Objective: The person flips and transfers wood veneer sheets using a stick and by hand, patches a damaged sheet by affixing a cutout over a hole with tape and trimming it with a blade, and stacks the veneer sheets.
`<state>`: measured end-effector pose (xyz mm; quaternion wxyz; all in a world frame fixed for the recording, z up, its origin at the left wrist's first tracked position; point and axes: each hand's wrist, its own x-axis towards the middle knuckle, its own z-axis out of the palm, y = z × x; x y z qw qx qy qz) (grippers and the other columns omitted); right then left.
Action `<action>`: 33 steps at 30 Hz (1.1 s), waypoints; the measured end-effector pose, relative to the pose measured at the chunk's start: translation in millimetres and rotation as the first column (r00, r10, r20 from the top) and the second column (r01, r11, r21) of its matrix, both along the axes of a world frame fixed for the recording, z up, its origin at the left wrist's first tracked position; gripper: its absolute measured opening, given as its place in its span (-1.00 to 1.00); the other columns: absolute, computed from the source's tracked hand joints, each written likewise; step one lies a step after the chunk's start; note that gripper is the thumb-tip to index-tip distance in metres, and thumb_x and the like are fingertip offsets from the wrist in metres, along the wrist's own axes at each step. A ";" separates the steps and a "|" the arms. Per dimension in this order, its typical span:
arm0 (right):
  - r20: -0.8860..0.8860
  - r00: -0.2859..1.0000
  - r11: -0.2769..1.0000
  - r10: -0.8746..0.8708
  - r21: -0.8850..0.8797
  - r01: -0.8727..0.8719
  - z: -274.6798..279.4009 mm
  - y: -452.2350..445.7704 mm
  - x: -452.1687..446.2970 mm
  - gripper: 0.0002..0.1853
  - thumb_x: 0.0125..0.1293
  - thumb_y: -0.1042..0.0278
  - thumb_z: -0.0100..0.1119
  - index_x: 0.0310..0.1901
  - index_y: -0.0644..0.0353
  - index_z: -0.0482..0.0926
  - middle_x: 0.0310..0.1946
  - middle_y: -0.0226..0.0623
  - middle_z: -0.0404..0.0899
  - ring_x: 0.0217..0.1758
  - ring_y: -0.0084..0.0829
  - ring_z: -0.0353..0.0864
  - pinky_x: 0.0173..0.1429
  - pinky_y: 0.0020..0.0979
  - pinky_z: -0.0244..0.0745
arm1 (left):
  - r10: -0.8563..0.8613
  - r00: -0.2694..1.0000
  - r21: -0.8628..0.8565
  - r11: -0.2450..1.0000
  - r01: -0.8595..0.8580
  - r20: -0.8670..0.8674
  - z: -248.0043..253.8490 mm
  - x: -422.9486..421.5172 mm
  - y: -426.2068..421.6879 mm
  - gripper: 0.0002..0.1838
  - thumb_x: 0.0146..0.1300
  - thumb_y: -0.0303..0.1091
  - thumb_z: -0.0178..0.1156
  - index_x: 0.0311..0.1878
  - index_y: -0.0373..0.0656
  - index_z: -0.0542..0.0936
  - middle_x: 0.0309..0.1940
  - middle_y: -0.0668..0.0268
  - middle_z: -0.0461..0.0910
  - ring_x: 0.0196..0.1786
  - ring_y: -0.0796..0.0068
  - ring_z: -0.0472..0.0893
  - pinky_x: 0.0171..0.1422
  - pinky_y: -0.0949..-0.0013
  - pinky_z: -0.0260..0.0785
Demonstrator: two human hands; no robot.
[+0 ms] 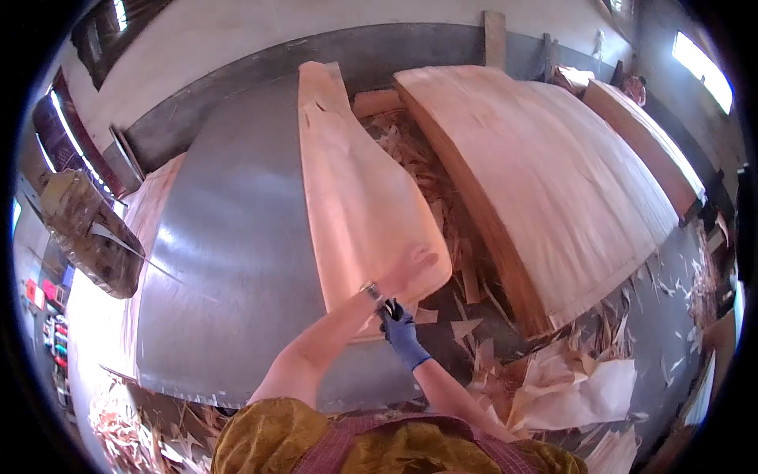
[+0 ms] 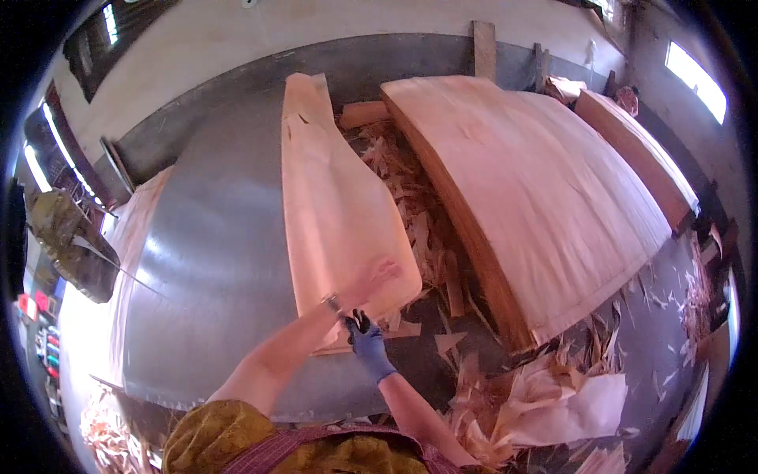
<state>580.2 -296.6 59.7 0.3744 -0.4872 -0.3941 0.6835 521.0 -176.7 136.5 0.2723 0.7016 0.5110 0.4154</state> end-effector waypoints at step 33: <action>0.293 0.934 0.979 -0.204 0.052 0.198 47.5 210.6 891.0 -0.66 0.34 0.22 0.24 0.08 0.17 0.61 -0.48 -0.56 0.54 -0.62 -0.68 0.36 -0.53 -0.55 0.27 | 0.995 -0.068 -0.967 0.082 0.243 0.067 -347.0 506.7 -10.7 -0.48 0.16 0.15 0.19 0.00 -0.01 0.38 -0.11 0.25 0.40 -0.11 0.13 0.44 -0.13 -0.01 0.30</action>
